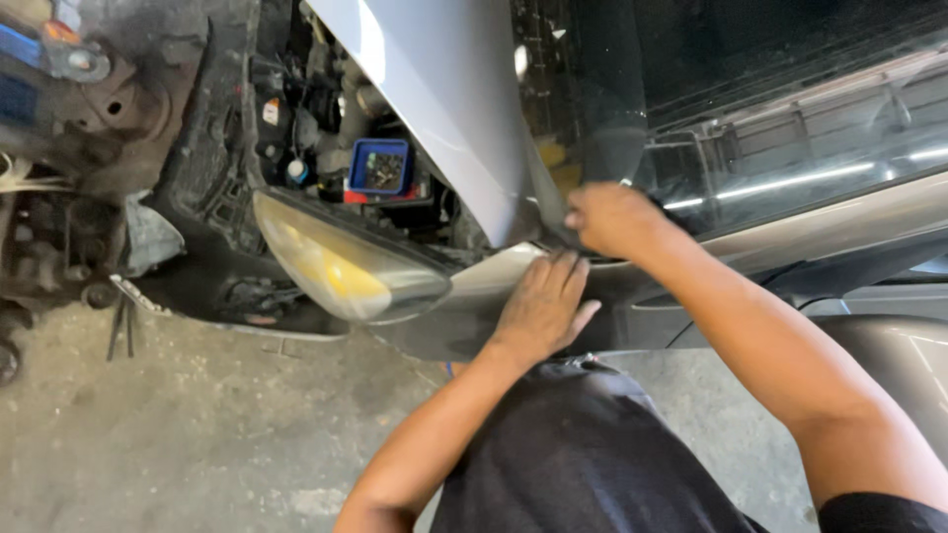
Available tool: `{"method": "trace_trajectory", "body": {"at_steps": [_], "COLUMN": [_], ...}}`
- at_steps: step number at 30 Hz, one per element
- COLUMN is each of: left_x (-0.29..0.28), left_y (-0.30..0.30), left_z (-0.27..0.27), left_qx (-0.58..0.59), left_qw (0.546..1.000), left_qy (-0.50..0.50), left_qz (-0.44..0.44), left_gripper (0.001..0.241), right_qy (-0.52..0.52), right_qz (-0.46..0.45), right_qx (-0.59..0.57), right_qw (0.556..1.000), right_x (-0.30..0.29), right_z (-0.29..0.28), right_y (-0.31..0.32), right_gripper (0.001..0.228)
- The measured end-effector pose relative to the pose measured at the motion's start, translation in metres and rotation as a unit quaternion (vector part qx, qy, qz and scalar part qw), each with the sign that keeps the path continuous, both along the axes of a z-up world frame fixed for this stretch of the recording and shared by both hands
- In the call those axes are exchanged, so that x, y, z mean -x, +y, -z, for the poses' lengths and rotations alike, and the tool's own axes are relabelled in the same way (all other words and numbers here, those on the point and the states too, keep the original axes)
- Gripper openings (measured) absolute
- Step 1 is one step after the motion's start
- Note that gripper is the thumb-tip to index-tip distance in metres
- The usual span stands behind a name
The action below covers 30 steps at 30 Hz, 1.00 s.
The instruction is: The person repeatedly presses and adjusts the front bumper trim near the headlight and hood line, then uses a screwdriver to pry and reseat the trim. The person works along the bumper edge, checking fit and alignment by hand.
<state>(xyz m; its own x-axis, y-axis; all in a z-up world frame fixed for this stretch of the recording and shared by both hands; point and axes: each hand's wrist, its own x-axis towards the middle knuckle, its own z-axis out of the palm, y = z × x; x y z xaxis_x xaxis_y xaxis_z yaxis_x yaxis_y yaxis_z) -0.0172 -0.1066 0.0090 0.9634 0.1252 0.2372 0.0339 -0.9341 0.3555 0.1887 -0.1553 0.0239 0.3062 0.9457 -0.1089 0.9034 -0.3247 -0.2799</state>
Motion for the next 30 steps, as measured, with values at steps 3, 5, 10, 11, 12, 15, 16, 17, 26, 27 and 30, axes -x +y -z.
{"method": "trace_trajectory", "body": {"at_steps": [3, 5, 10, 11, 12, 15, 16, 17, 26, 27, 30], "left_x": [-0.025, -0.038, -0.041, -0.039, -0.038, -0.037, -0.039, -0.04, -0.041, -0.04, -0.037], "left_y": [0.0, 0.003, 0.01, 0.01, 0.01, 0.011, 0.013, 0.012, 0.0, 0.0, 0.003], "left_z": [0.005, 0.01, 0.027, 0.03, 0.032, 0.033, 0.032, 0.031, 0.037, 0.04, 0.05], "left_qx": [-0.041, -0.054, -0.067, -0.036, -0.005, -0.006, -0.021, -0.002, 0.064, 0.064, 0.079], "left_qw": [0.999, 0.997, 0.997, 0.999, 1.0, 0.999, 0.998, 0.999, 0.983, 0.98, 0.979], "left_qy": [0.008, 0.045, -0.022, -0.009, 0.005, -0.036, -0.061, -0.05, -0.169, -0.188, -0.187], "left_qz": [-0.013, -0.016, -0.008, -0.007, -0.005, 0.0, 0.001, 0.002, -0.031, -0.031, -0.024], "left_gripper": [0.087, 0.096, 0.099, 0.093, 0.087, 0.076, 0.073, 0.072, 0.07, 0.07, 0.071], "right_qy": [0.017, 0.025, -0.035, -0.05, -0.065, -0.094, -0.103, -0.109, -0.167, -0.173, -0.199], "right_qz": [0.075, 0.054, -0.074, -0.07, -0.066, -0.041, -0.04, -0.04, -0.029, -0.032, -0.01], "right_qx": [-0.022, -0.007, -0.051, -0.062, -0.073, -0.108, -0.111, -0.111, -0.169, -0.176, -0.177], "right_qw": [0.997, 0.998, 0.995, 0.994, 0.993, 0.989, 0.988, 0.987, 0.971, 0.969, 0.964], "right_x": [-0.013, -0.016, 0.004, 0.008, 0.014, 0.025, 0.026, 0.029, 0.038, 0.038, 0.042], "right_z": [-0.02, -0.033, -0.047, -0.047, -0.047, -0.047, -0.048, -0.048, -0.037, -0.035, -0.025], "right_y": [-0.03, -0.051, -0.084, -0.09, -0.095, -0.101, -0.101, -0.102, -0.091, -0.091, -0.087], "right_gripper": [0.022, 0.033, 0.04, 0.038, 0.037, 0.041, 0.041, 0.042, 0.042, 0.04, 0.04]}}
